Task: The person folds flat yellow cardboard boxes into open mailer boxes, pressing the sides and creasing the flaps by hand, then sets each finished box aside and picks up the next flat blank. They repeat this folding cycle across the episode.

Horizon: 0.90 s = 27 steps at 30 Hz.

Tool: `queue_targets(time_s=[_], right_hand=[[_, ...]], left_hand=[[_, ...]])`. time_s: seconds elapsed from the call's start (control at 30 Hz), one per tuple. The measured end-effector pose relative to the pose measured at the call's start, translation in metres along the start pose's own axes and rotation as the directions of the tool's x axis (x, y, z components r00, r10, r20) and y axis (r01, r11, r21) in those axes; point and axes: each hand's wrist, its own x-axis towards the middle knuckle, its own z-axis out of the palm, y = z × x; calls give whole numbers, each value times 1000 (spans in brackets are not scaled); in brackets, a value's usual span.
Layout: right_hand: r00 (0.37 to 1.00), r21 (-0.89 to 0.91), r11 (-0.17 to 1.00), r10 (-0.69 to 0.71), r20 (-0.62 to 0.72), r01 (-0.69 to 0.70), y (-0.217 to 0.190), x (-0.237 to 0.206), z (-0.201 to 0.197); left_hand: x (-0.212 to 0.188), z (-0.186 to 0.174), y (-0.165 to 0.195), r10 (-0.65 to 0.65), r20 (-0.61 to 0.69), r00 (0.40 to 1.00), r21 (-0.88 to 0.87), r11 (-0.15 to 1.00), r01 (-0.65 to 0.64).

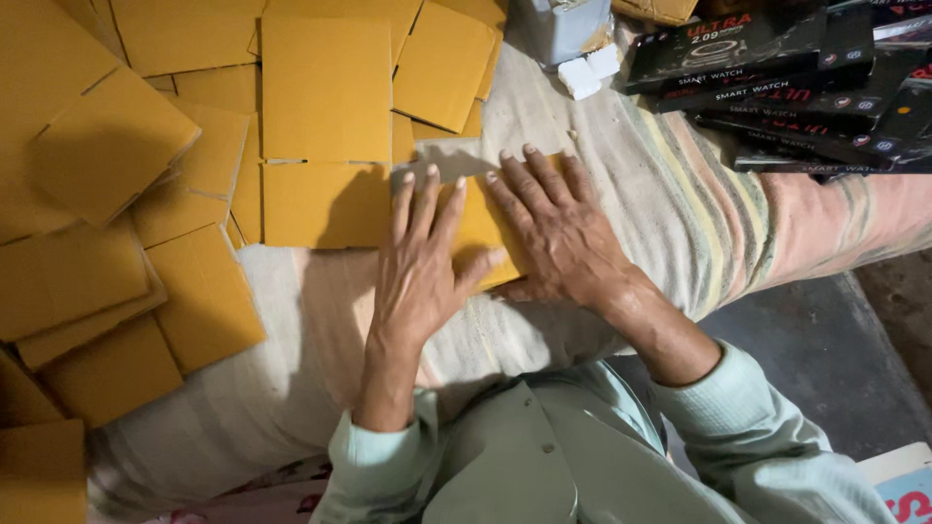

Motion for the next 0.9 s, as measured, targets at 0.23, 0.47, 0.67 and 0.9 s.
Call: queue_targets(time_s=[0.23, 0.47, 0.67, 0.9], right_hand=[[998, -175, 983, 57, 3, -56, -10, -4, 14], [993, -158, 985, -85, -86, 70, -15, -1, 25], [999, -113, 993, 36, -18, -38, 9, -22, -3], [992, -411, 911, -84, -92, 39, -23, -5, 26]], left_hand=[[-22, -6, 22, -88, 89, 992, 93, 992, 79], [-22, 5, 33, -157, 144, 977, 244, 963, 119], [-30, -14, 15, -224, 93, 970, 236, 952, 197], [-15, 9, 38, -124, 111, 986, 376, 924, 74]])
